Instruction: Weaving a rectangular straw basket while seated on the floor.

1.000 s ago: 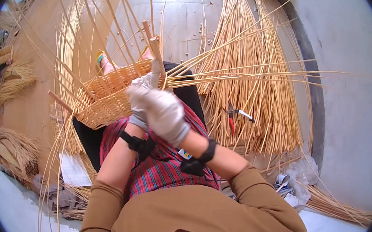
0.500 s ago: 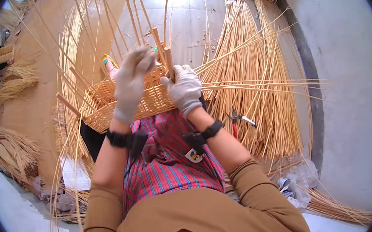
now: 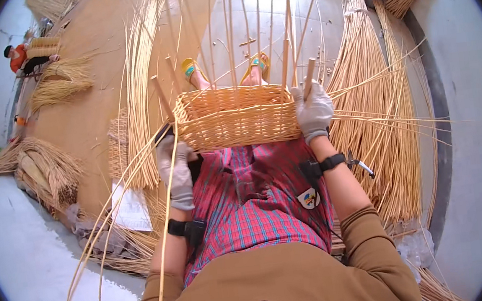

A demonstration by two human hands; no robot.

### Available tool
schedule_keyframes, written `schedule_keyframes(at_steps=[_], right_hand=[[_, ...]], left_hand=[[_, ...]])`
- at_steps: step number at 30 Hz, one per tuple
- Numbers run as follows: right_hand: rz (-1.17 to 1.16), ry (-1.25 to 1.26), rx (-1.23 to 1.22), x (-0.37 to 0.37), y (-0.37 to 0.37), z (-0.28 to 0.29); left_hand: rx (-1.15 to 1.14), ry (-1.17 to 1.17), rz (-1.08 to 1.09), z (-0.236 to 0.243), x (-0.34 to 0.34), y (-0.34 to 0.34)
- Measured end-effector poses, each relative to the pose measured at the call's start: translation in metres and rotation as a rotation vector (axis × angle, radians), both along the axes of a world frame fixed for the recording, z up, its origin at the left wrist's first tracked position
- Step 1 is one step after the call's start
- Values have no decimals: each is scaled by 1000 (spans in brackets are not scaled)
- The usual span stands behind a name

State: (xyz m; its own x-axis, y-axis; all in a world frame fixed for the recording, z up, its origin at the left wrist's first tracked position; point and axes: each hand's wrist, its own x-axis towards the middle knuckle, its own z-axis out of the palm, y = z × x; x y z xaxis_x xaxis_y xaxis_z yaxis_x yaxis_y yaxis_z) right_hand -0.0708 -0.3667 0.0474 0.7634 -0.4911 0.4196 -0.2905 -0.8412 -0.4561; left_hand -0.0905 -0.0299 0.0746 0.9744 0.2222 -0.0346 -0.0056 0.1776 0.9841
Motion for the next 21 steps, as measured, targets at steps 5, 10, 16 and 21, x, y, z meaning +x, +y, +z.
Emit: schedule_keyframes(at_steps=[5, 10, 16, 21], right_hand=[[212, -514, 488, -27, 74, 35], [1214, 339, 268, -42, 196, 74], [1123, 55, 52, -44, 259, 88], [1113, 56, 328, -56, 194, 85]], left_hand=[[324, -265, 129, -4, 23, 34], [93, -390, -282, -16, 13, 52], [-73, -69, -722, 6, 76, 96], [61, 60, -1079, 20, 123, 81]])
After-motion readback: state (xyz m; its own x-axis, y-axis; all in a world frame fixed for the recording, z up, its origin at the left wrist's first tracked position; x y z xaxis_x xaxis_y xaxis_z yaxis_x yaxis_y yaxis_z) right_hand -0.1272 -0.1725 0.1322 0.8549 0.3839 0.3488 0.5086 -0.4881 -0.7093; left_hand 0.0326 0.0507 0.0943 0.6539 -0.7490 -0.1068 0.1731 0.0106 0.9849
